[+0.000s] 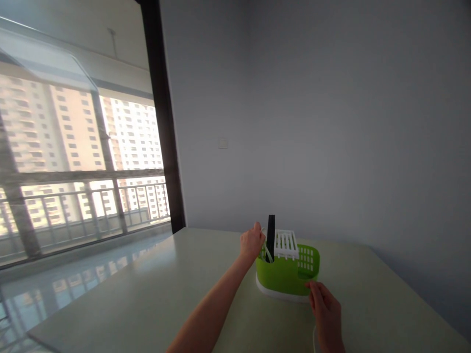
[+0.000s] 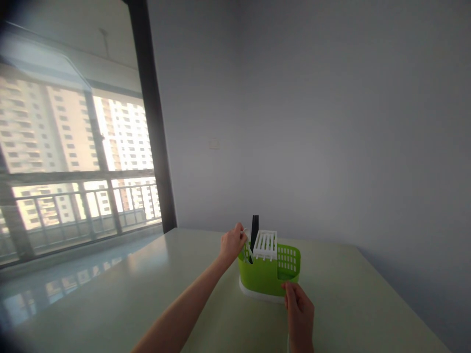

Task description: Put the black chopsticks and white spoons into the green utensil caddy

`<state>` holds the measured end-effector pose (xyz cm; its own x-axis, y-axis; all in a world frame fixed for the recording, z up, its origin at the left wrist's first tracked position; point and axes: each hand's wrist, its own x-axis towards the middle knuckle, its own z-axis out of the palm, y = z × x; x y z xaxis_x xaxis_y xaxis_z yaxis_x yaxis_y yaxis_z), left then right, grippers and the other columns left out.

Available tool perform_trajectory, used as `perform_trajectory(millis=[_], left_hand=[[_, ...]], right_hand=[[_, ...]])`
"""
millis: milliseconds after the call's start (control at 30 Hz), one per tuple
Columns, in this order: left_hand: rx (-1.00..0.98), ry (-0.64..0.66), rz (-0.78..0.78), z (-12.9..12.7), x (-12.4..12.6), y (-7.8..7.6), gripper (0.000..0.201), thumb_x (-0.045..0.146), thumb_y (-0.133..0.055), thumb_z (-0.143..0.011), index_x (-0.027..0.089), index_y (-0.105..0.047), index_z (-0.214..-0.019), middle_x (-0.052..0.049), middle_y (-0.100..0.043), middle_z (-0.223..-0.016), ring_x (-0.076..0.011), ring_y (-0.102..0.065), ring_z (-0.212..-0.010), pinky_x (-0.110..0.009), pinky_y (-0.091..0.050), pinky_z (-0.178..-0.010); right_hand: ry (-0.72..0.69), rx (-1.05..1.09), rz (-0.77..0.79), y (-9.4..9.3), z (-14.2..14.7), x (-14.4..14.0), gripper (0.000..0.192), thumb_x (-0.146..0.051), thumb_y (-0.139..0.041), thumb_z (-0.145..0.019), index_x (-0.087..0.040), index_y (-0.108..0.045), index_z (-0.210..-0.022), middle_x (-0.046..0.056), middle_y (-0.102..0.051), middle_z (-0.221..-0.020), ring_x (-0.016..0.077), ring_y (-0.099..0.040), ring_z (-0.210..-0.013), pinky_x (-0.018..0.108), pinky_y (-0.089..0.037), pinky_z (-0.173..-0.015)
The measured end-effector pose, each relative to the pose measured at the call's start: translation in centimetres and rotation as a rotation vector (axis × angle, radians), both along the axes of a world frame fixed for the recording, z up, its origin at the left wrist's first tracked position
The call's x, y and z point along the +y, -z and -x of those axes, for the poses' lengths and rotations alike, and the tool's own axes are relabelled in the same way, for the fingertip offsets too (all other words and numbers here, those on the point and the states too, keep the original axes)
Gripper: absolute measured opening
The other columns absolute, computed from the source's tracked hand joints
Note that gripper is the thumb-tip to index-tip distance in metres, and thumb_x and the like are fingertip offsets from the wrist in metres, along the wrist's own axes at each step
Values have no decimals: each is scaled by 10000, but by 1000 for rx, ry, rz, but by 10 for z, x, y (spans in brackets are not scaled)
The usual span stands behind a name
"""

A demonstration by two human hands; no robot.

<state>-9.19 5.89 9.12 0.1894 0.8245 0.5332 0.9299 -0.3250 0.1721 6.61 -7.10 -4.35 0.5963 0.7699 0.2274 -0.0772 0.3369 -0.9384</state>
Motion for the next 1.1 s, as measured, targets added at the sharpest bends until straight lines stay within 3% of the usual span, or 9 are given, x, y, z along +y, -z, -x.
perform_trajectory(millis=[133,400,700,900,1100], left_hand=[[-6,-27,25,3,7,6,213,244,-380,-828,226,-473,-1018,-43,-681,-800,-204,-638,-739,-267,-397,-605],[0,-20,23,4,8,1,304,248,-367,-833,290,-455,-1121,-28,-683,-866,-201,-635,-796,-279,-409,-648],[14,-20,66,3,6,3,324,232,-400,-792,283,-521,-1088,-53,-692,-871,-221,-641,-807,-301,-440,-654],[29,-2,81,4,11,-5,348,227,-410,-783,283,-555,-1094,-58,-692,-889,-205,-638,-840,-281,-456,-674],[61,18,104,2,13,-8,352,236,-428,-774,284,-582,-1087,-65,-691,-940,-209,-635,-878,-286,-469,-707]], right_hand=[[-11,-7,-2,3,2,1,350,-518,-562,-730,-175,-562,-800,-87,-353,-518,80,-310,-503,240,-218,-460],[-22,-30,18,4,1,2,362,-533,-557,-725,-178,-556,-793,-89,-350,-504,82,-310,-490,244,-216,-456],[-18,-53,24,3,2,0,365,-534,-557,-723,-174,-558,-780,-90,-349,-487,83,-306,-481,249,-216,-457],[-31,-24,14,9,1,4,361,-529,-572,-715,-178,-560,-797,-89,-358,-498,82,-312,-484,250,-213,-456],[-37,-33,27,4,2,0,380,-548,-567,-710,-178,-553,-796,-94,-344,-493,79,-301,-478,248,-206,-455]])
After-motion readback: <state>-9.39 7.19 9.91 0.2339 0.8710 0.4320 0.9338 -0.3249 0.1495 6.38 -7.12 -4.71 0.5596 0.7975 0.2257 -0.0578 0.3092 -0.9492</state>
